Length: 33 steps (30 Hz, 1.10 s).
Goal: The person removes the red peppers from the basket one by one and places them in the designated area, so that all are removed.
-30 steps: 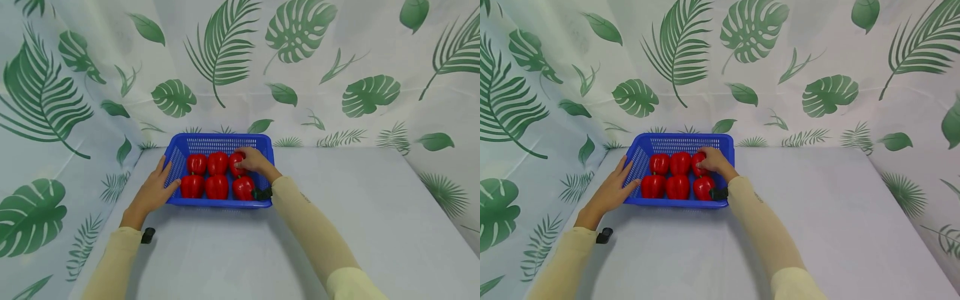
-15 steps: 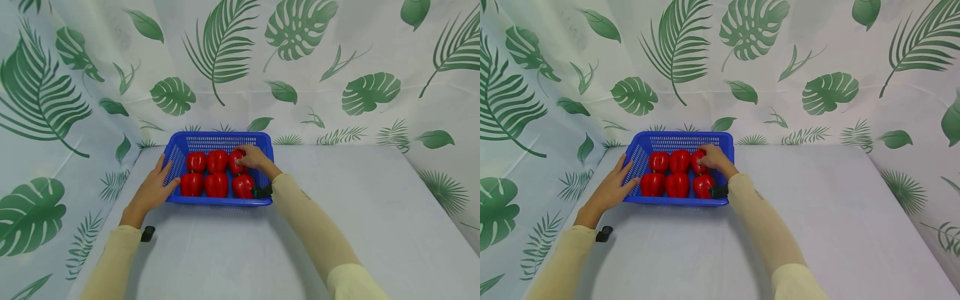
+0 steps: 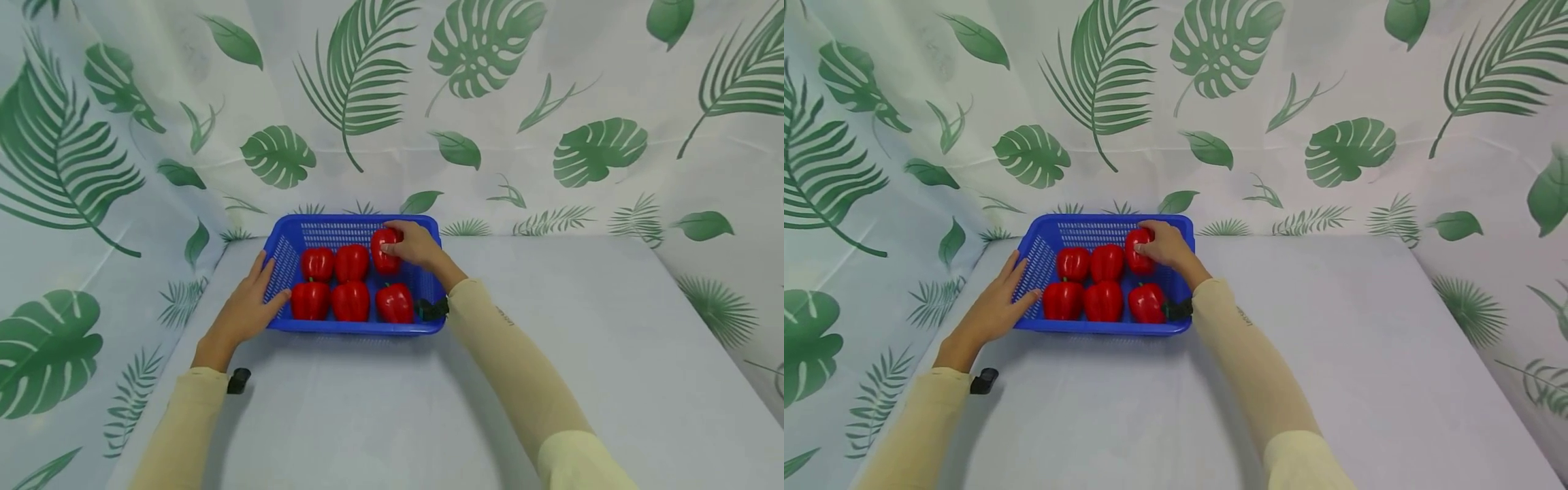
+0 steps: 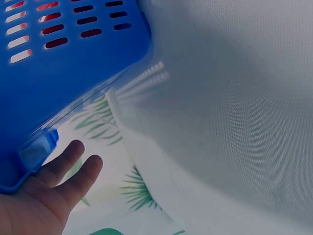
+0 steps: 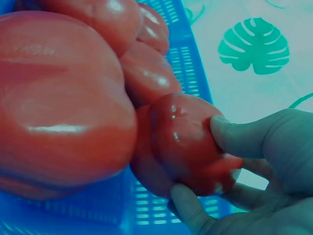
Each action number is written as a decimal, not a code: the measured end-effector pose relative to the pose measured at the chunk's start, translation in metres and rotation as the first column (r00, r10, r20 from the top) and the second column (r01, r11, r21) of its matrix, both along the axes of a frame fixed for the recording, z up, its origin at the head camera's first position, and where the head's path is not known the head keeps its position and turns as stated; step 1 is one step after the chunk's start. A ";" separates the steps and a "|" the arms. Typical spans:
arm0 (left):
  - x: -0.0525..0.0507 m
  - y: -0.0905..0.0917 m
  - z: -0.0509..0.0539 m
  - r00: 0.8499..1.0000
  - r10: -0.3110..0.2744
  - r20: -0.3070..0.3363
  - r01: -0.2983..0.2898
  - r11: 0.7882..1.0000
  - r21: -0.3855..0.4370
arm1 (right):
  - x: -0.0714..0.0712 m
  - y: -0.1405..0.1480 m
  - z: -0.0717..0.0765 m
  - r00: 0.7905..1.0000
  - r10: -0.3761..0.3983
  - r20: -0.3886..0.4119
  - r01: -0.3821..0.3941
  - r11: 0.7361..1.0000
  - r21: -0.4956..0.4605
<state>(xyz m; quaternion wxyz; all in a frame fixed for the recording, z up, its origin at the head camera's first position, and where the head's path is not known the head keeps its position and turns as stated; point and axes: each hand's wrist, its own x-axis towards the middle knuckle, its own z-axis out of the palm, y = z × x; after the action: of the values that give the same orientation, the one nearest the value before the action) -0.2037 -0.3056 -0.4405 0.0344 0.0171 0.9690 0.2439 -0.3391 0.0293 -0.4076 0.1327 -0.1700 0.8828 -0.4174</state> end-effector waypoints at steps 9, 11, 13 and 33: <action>0.000 0.002 0.002 1.000 -0.008 0.000 0.008 1.000 0.009 | 0.006 0.017 0.018 1.000 -0.006 -0.007 0.006 0.998 -0.056; 0.000 0.002 0.002 1.000 -0.011 -0.002 0.011 1.000 0.013 | 0.008 0.021 0.021 1.000 -0.021 -0.003 0.021 0.998 -0.059; 0.000 0.002 0.003 1.000 -0.013 -0.002 0.013 1.000 0.015 | 0.009 0.025 0.024 0.999 -0.036 0.003 0.036 0.997 -0.075; 0.001 0.001 0.002 1.000 -0.020 0.004 0.020 1.000 0.019 | 0.016 0.070 0.045 0.991 -0.133 -0.014 0.130 0.981 -0.144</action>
<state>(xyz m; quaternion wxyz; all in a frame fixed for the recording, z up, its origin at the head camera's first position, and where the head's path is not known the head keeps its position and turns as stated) -0.2025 -0.3048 -0.4385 0.0387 0.0267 0.9664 0.2526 -0.3227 0.0992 -0.3623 0.0818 -0.1254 0.8613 -0.4855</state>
